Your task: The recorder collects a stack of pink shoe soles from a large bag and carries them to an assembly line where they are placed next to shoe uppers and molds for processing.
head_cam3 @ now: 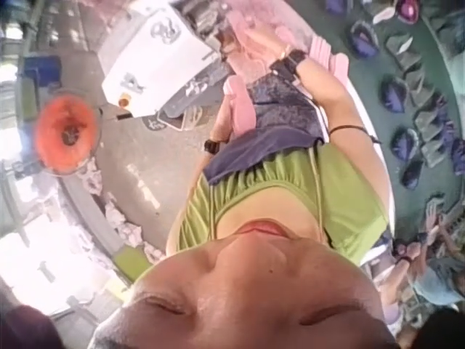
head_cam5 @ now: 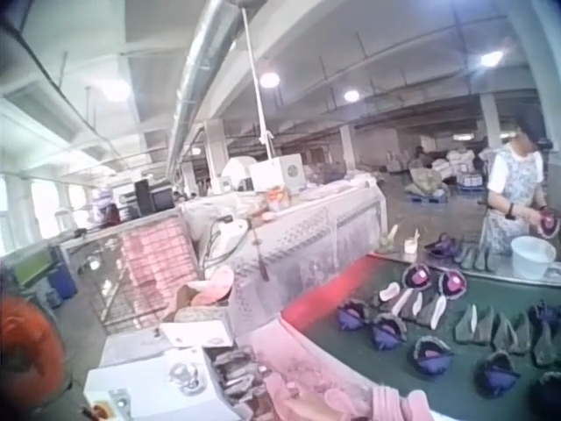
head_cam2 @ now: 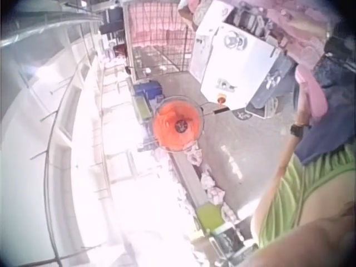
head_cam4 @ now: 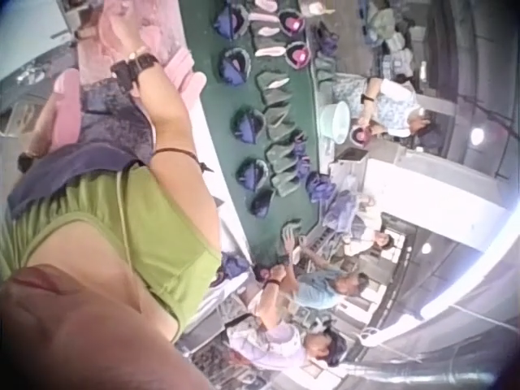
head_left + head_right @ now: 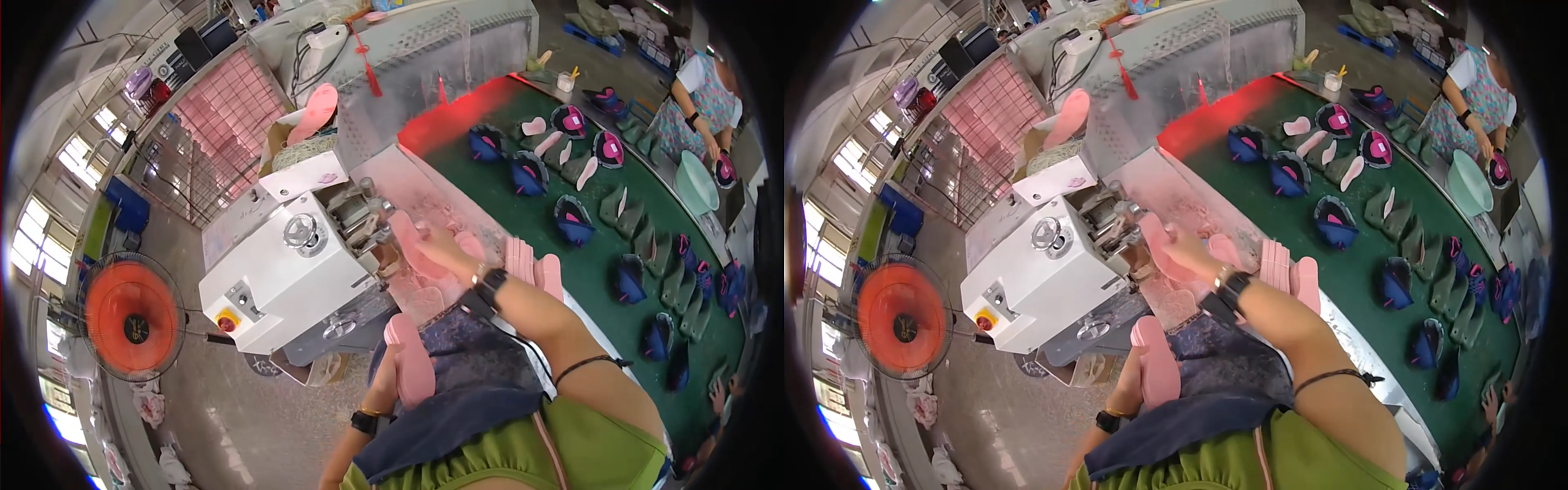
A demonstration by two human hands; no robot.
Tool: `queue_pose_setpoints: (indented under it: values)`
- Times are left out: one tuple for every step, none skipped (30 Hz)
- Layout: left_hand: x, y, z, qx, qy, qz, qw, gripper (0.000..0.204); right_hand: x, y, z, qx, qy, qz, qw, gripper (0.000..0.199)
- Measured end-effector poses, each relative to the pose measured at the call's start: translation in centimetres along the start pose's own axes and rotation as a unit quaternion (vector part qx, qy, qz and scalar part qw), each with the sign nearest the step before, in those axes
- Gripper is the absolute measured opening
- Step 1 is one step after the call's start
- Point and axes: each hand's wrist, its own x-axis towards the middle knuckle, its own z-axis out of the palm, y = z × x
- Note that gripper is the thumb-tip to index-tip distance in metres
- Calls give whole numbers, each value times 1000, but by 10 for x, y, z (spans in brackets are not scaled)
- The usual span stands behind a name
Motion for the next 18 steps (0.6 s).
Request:
queue_pose_setpoints:
  values:
    - [2, -4, -1, 4, -2, -16, 1000, 46, 23, 6, 5, -43, 14, -22, 999, 28]
    - [1, -5, -2, 8, -13, -21, 1000, 46, 35, 6, 10, -30, 29, -6, 999, 22]
    - [2, -3, 0, -2, -4, -13, 1000, 47, 48, 4, 9, -19, 52, 11, 998, 23]
    - [4, -3, 3, -10, 1, -9, 1000, 47, 56, 2, 10, -128, 73, -110, 983, 26]
    - [1, -4, 0, 0, -18, -25, 1000, 47, 60, 1, 12, -238, 87, -220, 942, 31]
    - [-8, -5, -22, -24, 24, -5, 999, 48, 45, -60, 18, -72, -61, -47, 994, 33]
    - [-6, -5, -18, -20, 33, 0, 999, 48, 42, -40, 5, 11, -82, -109, 991, 28]
    - [-4, -8, -21, -9, 17, -10, 1000, 48, 35, -36, 3, 0, -63, -104, 993, 28]
    - [-2, -10, -26, -20, 23, -4, 1000, 50, 28, -33, 3, -88, 18, -107, 990, 26]
    - [0, -7, -23, -32, 30, 1, 999, 51, 26, -32, -4, -176, 97, -107, 974, 26]
    - [1, -5, -19, -11, 30, -2, 999, 54, 29, -30, -14, -182, 110, -102, 972, 26]
    - [-1, -4, -12, -4, 22, -6, 1000, 54, 33, -29, -24, -221, 140, -145, 954, 29]
    - [-4, -2, -5, 4, 21, -15, 1000, 54, 36, -28, -31, -257, 168, -187, 933, 35]
    - [-4, -1, -2, 11, 22, -23, 999, 55, 36, -29, -32, -259, 176, -186, 931, 35]
    - [-4, -1, -4, 14, 20, -19, 1000, 55, 36, -30, -25, -232, 145, -137, 952, 35]
    - [-3, -4, -9, 14, 27, -27, 999, 57, 37, -31, -20, -203, 116, -88, 968, 37]
    - [-4, -6, -15, 13, 34, -34, 999, 59, 41, -33, -15, -202, 122, -90, 967, 37]
    - [-6, -8, -18, 17, 32, -32, 999, 59, 46, -36, -8, -170, 63, 1, 983, 39]
